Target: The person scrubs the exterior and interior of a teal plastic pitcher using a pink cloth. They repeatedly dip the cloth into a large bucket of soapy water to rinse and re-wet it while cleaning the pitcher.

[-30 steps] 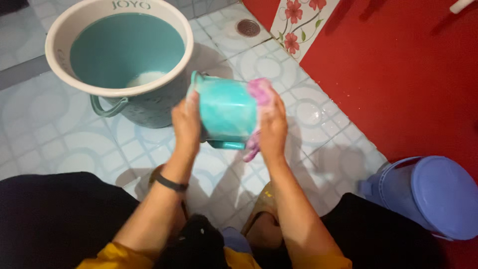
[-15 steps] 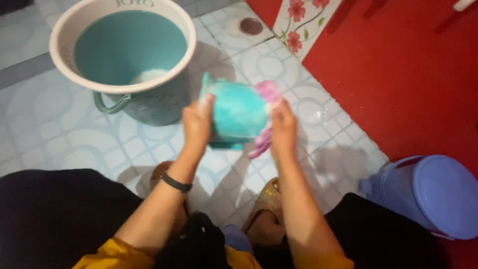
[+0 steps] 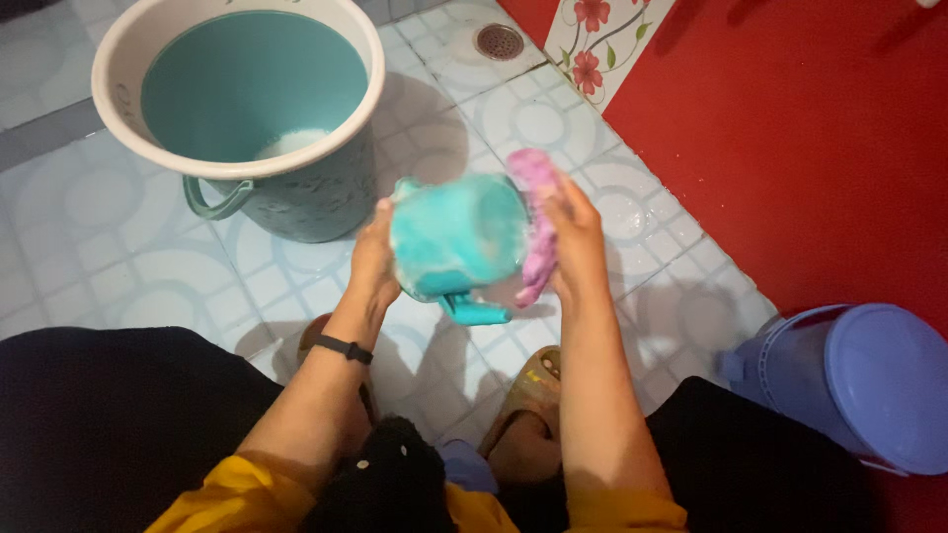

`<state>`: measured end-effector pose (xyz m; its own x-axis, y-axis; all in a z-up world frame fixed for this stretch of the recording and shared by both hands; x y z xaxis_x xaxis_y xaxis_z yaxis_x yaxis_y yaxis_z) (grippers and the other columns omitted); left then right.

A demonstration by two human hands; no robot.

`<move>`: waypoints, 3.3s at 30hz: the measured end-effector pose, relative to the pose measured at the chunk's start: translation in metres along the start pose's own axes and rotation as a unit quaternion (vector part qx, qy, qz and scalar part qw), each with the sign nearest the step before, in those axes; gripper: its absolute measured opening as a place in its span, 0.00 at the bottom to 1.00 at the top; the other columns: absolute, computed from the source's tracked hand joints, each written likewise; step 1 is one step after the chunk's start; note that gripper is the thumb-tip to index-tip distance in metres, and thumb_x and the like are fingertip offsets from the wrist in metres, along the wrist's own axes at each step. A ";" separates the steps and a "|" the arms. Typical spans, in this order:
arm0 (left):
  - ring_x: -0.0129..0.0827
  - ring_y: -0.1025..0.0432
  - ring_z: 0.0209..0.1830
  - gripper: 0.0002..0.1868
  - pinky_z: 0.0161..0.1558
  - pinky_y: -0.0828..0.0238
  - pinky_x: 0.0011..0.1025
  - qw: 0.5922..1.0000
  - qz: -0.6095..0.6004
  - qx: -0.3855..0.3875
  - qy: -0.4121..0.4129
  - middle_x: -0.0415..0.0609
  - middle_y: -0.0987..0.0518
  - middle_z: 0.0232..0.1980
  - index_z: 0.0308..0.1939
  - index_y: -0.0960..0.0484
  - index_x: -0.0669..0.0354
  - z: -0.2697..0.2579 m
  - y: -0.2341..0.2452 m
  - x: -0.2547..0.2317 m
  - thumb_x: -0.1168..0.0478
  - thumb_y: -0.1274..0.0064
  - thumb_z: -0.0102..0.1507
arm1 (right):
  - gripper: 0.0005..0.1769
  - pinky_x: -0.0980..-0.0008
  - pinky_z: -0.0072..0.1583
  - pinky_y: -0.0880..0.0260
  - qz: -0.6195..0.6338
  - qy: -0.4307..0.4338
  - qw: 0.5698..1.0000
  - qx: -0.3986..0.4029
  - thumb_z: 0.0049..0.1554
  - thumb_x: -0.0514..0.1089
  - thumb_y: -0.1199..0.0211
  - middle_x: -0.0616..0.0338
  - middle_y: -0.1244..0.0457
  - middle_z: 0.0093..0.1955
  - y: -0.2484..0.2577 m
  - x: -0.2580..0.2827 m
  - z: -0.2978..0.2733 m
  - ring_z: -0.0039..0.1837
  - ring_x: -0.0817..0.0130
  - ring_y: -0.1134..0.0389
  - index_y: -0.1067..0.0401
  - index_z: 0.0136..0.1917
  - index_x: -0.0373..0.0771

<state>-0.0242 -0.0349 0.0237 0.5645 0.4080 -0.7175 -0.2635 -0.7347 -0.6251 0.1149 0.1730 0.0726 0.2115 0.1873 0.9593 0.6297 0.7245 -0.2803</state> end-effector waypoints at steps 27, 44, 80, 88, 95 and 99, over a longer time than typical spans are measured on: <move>0.42 0.26 0.48 0.21 0.52 0.27 0.45 0.991 0.080 -0.090 0.057 0.55 0.20 0.50 0.53 0.23 0.65 0.079 0.207 0.213 0.53 0.44 0.64 | 0.27 0.61 0.70 0.38 -0.457 0.049 0.888 0.009 0.48 0.41 0.26 0.46 0.38 0.65 0.068 -0.237 -0.049 0.69 0.50 0.38 0.25 0.61 0.36; 0.63 0.24 0.36 0.32 0.44 0.31 0.50 0.770 0.547 -0.328 0.013 0.72 0.20 0.35 0.34 0.17 0.75 0.064 0.303 0.158 0.43 0.53 0.71 | 0.17 0.56 0.73 0.39 -0.365 0.135 0.882 0.264 0.52 0.36 0.30 0.46 0.46 0.76 -0.056 -0.205 -0.102 0.75 0.45 0.40 0.22 0.56 0.42; 0.41 0.19 0.43 0.23 0.42 0.22 0.34 0.437 0.882 -0.072 0.160 0.53 0.14 0.46 0.71 0.33 0.50 0.108 0.359 0.194 0.52 0.57 0.72 | 0.17 0.64 0.67 0.30 -0.397 0.098 0.874 0.263 0.51 0.35 0.30 0.56 0.33 0.67 -0.114 -0.232 -0.014 0.66 0.60 0.30 0.19 0.55 0.43; 0.44 0.20 0.41 0.30 0.40 0.22 0.38 0.520 0.815 -0.086 0.239 0.59 0.16 0.45 0.72 0.29 0.53 0.114 0.350 0.194 0.40 0.69 0.76 | 0.15 0.65 0.66 0.31 -0.395 0.125 0.836 0.360 0.53 0.36 0.31 0.53 0.33 0.67 -0.079 -0.210 -0.048 0.66 0.56 0.30 0.20 0.55 0.37; 0.48 0.21 0.42 0.39 0.40 0.27 0.38 0.703 0.595 -0.279 0.271 0.62 0.13 0.43 0.59 0.17 0.69 0.101 0.353 0.189 0.32 0.57 0.73 | 0.10 0.59 0.70 0.35 -0.446 0.110 0.846 0.272 0.50 0.36 0.29 0.56 0.32 0.67 -0.117 -0.226 -0.027 0.66 0.59 0.32 0.20 0.48 0.36; 0.43 0.22 0.49 0.31 0.42 0.23 0.40 0.533 0.784 -0.129 0.290 0.55 0.18 0.53 0.75 0.48 0.46 0.098 0.345 0.184 0.52 0.52 0.71 | 0.04 0.58 0.73 0.35 -0.424 0.151 0.790 0.416 0.53 0.35 0.30 0.57 0.35 0.71 -0.088 -0.200 -0.055 0.76 0.58 0.39 0.21 0.44 0.37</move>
<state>-0.0879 -0.1598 -0.3544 -0.0258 -0.9991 -0.0328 -0.6928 -0.0058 0.7211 0.0581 0.0357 -0.0968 0.2256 -0.6755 0.7020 -0.0423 0.7131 0.6997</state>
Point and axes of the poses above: each hand's wrist, its own z-axis towards the middle knuckle, its own y-axis out of the back of the hand, x = y × z, the point moved 1 cm from there along z, towards the middle knuckle
